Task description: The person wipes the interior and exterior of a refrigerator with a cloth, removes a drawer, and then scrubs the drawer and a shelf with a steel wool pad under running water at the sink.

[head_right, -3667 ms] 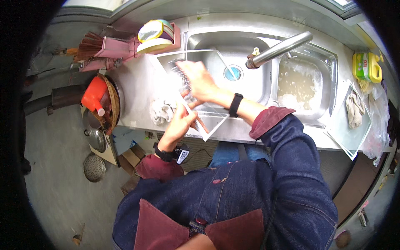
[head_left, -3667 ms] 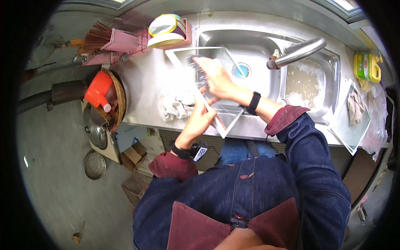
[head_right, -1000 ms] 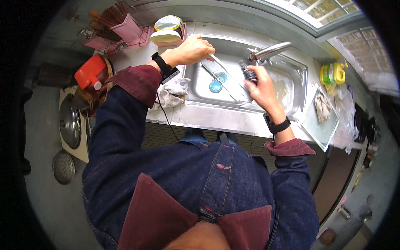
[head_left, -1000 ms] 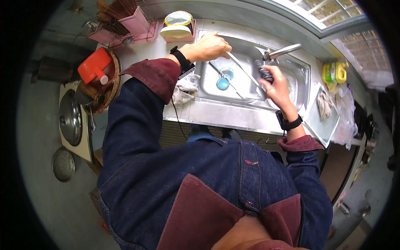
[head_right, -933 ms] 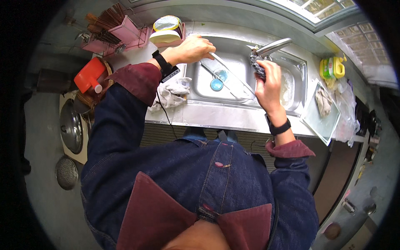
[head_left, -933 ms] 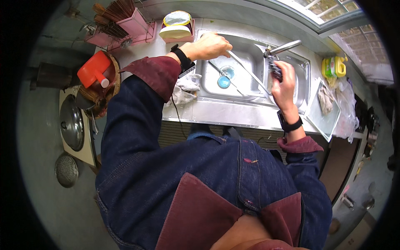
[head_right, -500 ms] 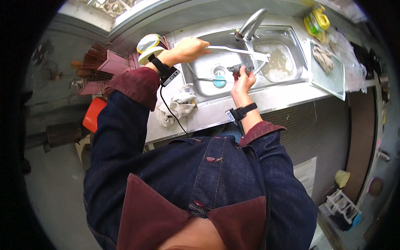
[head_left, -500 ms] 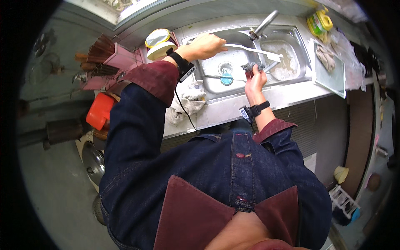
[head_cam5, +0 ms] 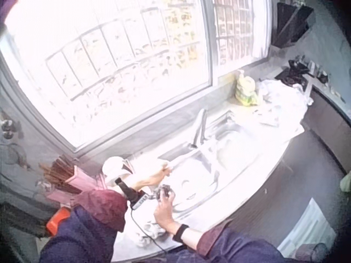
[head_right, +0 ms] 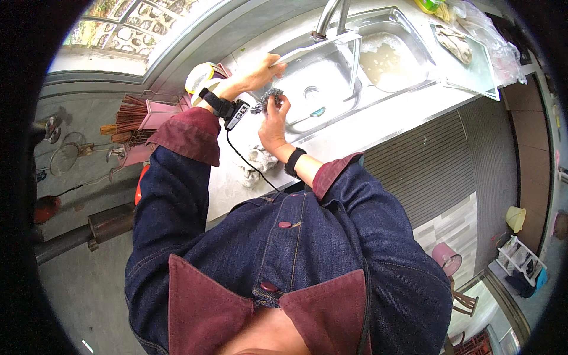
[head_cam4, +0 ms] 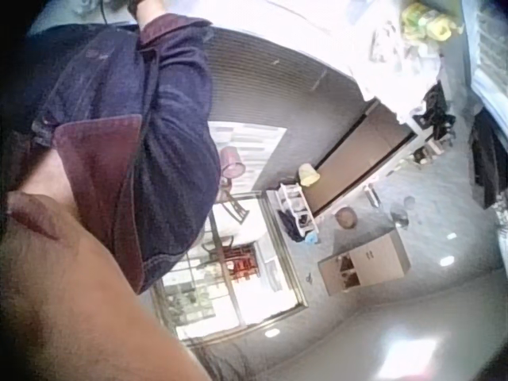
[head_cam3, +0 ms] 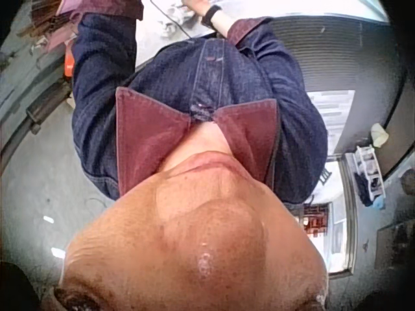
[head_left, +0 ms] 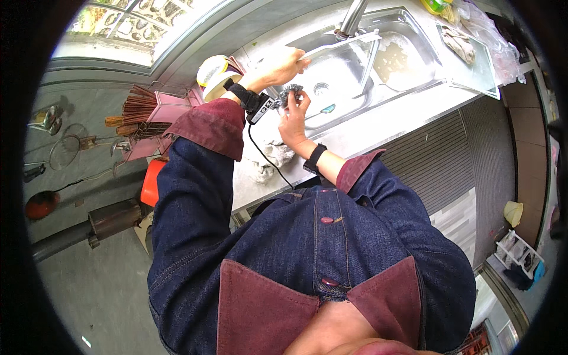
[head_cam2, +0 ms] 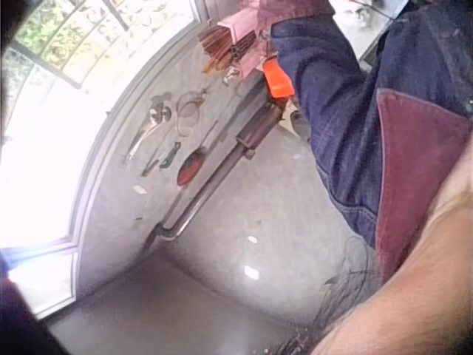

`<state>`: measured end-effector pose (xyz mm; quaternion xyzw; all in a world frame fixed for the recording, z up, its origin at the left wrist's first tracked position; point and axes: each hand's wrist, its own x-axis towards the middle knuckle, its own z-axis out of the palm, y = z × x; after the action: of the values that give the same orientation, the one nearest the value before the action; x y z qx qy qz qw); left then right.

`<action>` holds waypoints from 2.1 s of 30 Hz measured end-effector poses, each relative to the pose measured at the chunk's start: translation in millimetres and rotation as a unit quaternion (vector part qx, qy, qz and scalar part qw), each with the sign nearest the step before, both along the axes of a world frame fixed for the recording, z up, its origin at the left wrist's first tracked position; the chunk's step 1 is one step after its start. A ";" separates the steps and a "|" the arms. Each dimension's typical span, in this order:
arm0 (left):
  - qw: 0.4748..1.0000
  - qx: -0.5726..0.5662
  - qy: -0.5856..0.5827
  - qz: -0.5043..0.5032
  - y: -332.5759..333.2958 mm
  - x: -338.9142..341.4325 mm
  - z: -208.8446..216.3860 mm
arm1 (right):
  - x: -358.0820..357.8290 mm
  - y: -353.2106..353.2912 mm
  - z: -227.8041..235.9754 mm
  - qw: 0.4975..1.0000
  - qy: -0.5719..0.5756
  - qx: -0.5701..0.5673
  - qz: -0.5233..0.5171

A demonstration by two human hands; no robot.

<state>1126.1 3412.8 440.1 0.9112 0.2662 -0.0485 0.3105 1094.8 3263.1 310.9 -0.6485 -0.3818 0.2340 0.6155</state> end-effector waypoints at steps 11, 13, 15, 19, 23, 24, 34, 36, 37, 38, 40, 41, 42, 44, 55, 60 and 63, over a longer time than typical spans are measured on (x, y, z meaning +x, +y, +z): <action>0.998 0.058 0.005 -0.016 -27.1 -1.7 19.8 | 208.7 53.9 -30.6 0.956 0.045 -0.086 -0.278; 0.998 0.054 0.009 -0.022 -29.4 -0.9 21.0 | 208.5 60.6 -22.9 0.936 -0.103 0.028 -0.335; 0.998 0.047 0.003 -0.038 -29.3 -0.6 21.3 | 205.7 66.0 -21.7 0.921 -0.148 0.106 -0.345; 0.999 0.035 -0.008 -0.040 -26.4 -1.7 19.6 | 206.6 61.6 -60.1 0.932 0.014 0.140 -0.335; 0.994 0.088 0.010 -0.062 -26.0 -2.9 17.3 | 195.4 41.3 -114.7 0.948 -0.042 -0.099 -0.300; 0.992 0.110 0.013 -0.065 -26.4 -2.9 17.1 | 195.4 40.6 -118.0 0.947 -0.051 -0.129 -0.291; 0.991 0.101 -0.038 -0.074 -42.4 0.4 21.4 | 223.5 51.5 -37.6 0.953 -0.086 0.089 -0.276; 0.993 0.088 -0.037 -0.069 -44.7 3.7 22.3 | 219.5 49.0 -50.9 0.955 -0.107 0.058 -0.272; 0.991 0.091 -0.063 -0.078 -46.8 4.7 22.7 | 218.1 50.0 -59.1 0.964 -0.028 -0.084 -0.249; 0.992 0.089 -0.056 -0.076 -48.4 5.7 22.9 | 217.1 51.4 -66.6 0.954 -0.009 -0.170 -0.248; 0.985 0.138 -0.047 -0.095 -51.3 6.8 23.7 | 217.6 53.2 -75.1 0.949 0.045 -0.209 -0.232; 0.984 0.142 -0.047 -0.093 -51.8 7.8 23.8 | 219.3 54.8 -75.2 0.959 0.013 -0.155 -0.237; 0.985 0.142 -0.046 -0.090 -52.6 8.3 23.4 | 219.4 57.1 -72.4 0.963 -0.001 -0.131 -0.237; 0.987 0.137 -0.030 -0.084 -56.1 8.8 21.4 | 219.9 60.6 -61.2 0.957 -0.003 -0.023 -0.289; 0.984 0.163 0.016 -0.073 -64.2 7.9 24.8 | 245.8 28.3 -96.3 0.954 0.279 -0.034 -0.104; 0.981 0.163 -0.038 -0.101 -83.0 5.9 24.2 | 260.8 -7.8 -102.1 0.870 0.493 0.016 -0.009; 0.967 0.165 -0.062 -0.186 -94.3 2.6 26.1 | 276.0 -40.9 -87.5 0.694 0.719 -0.009 0.003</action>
<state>1128.8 3318.5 466.2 0.9845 0.0768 -0.0041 0.1575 1370.8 3222.2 223.5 -0.2864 0.1777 0.6345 0.6956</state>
